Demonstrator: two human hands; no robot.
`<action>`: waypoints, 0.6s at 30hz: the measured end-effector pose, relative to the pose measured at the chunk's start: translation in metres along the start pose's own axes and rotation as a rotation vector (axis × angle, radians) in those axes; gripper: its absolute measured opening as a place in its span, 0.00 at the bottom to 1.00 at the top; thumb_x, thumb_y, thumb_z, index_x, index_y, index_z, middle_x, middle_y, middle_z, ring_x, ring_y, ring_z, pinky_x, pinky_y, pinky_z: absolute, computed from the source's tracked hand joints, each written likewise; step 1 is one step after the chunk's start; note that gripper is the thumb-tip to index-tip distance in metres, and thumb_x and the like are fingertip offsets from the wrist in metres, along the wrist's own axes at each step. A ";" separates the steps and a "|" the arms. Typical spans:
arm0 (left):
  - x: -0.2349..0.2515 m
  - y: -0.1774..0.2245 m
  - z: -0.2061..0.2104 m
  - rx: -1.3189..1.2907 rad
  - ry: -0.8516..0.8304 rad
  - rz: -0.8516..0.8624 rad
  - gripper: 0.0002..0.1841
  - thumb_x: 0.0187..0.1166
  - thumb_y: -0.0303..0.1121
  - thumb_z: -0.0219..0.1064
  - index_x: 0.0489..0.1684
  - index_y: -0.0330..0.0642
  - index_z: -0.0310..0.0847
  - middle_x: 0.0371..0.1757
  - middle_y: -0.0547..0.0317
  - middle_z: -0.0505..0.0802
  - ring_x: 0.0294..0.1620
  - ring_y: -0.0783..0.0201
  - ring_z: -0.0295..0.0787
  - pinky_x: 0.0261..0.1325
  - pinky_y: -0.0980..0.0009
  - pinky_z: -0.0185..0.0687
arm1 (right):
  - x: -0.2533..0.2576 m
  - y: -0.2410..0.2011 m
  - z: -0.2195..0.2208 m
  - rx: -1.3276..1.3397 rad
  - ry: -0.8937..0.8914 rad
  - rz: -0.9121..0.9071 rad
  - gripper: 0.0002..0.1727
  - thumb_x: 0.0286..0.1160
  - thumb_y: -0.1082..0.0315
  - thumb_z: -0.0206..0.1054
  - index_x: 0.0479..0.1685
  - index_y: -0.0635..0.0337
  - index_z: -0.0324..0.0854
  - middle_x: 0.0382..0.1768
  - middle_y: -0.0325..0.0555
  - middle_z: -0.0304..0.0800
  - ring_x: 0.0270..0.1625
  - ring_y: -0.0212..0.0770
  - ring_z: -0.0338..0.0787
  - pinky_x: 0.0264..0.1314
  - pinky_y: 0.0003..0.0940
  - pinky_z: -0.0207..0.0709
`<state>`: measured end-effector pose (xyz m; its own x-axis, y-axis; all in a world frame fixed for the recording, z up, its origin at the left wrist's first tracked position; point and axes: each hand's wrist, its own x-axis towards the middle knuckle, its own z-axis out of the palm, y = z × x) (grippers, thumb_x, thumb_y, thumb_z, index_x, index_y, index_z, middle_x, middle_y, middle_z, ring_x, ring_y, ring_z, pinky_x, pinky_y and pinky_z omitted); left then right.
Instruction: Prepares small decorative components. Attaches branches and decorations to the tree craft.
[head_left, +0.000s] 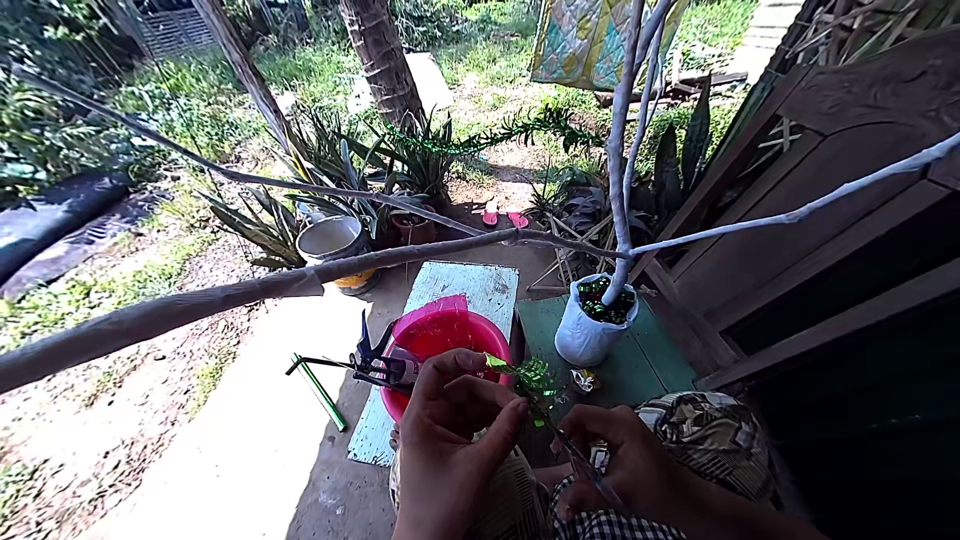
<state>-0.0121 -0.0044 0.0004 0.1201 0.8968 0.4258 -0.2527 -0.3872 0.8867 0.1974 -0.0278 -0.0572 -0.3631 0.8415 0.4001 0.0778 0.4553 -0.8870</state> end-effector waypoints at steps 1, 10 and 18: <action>0.000 0.000 0.000 -0.005 0.000 0.001 0.26 0.66 0.16 0.76 0.59 0.39 0.68 0.35 0.60 0.97 0.32 0.67 0.96 0.38 0.73 0.94 | 0.000 0.000 0.000 0.005 -0.001 0.005 0.26 0.59 0.45 0.83 0.43 0.57 0.84 0.20 0.28 0.81 0.23 0.12 0.76 0.27 0.07 0.69; 0.004 -0.005 0.001 0.051 0.097 0.082 0.23 0.70 0.18 0.71 0.60 0.40 0.67 0.38 0.68 0.94 0.36 0.71 0.94 0.44 0.73 0.93 | 0.000 -0.005 -0.011 0.289 -0.194 0.145 0.28 0.62 0.41 0.80 0.49 0.53 0.82 0.26 0.26 0.86 0.30 0.17 0.86 0.34 0.15 0.81; 0.007 -0.014 -0.010 0.067 0.041 0.068 0.14 0.76 0.25 0.67 0.59 0.40 0.85 0.43 0.68 0.95 0.40 0.70 0.94 0.44 0.71 0.93 | -0.008 -0.020 -0.105 -0.344 -0.300 0.473 0.29 0.56 0.38 0.82 0.42 0.55 0.90 0.29 0.29 0.88 0.31 0.19 0.81 0.34 0.20 0.75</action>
<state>-0.0176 0.0097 -0.0110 0.0654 0.8753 0.4791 -0.1940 -0.4598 0.8666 0.2959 -0.0131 -0.0181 -0.4562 0.8786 -0.1414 0.5674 0.1648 -0.8068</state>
